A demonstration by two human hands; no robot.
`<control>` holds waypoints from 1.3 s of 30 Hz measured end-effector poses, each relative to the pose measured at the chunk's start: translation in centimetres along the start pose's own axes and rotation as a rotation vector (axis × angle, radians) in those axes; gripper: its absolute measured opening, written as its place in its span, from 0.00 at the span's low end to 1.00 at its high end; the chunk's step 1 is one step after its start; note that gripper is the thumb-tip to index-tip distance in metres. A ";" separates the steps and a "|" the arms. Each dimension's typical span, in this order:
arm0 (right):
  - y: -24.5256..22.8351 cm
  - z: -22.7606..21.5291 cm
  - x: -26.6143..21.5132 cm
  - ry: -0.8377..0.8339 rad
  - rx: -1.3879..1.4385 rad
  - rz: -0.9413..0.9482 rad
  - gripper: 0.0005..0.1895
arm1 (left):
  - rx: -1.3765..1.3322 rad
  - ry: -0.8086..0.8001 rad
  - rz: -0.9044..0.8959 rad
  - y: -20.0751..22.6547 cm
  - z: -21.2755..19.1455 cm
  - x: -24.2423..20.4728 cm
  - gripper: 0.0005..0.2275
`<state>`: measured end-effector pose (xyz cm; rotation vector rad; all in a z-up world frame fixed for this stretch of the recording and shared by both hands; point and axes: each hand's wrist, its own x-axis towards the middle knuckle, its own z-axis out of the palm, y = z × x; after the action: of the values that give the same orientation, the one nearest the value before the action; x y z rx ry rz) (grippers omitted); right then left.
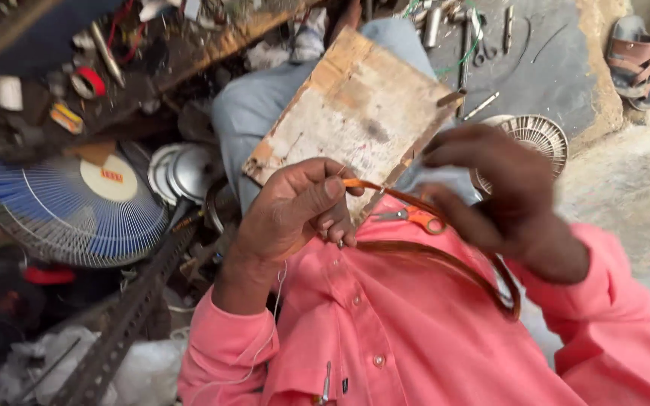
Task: The person is manually winding copper wire around a wooden template and then inserting the finished coils into the slots of an electric motor stator for repair.
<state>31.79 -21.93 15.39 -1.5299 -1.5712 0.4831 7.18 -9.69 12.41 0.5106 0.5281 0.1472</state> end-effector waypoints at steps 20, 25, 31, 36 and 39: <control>7.1 2.4 -4.9 -0.478 1.379 0.770 0.11 | 0.238 0.128 0.162 2.7 -2.6 -4.7 0.13; 6.3 3.0 -3.8 -0.288 1.537 0.968 0.11 | 0.278 0.186 0.323 4.1 -0.7 -5.7 0.20; 6.8 2.5 -5.2 -0.331 2.059 0.808 0.13 | 0.024 0.258 0.507 3.5 -3.8 -7.0 0.19; 6.7 2.3 -6.4 -0.266 1.833 0.830 0.12 | -0.124 0.268 0.542 2.7 -6.0 -8.0 0.16; 7.0 2.5 -6.5 -0.130 1.759 0.722 0.11 | -0.108 0.304 0.540 2.1 -6.3 -8.4 0.15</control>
<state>33.30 -26.13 6.57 -0.4917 -0.1240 1.7368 -3.24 -7.37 12.52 0.5185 0.6647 0.7743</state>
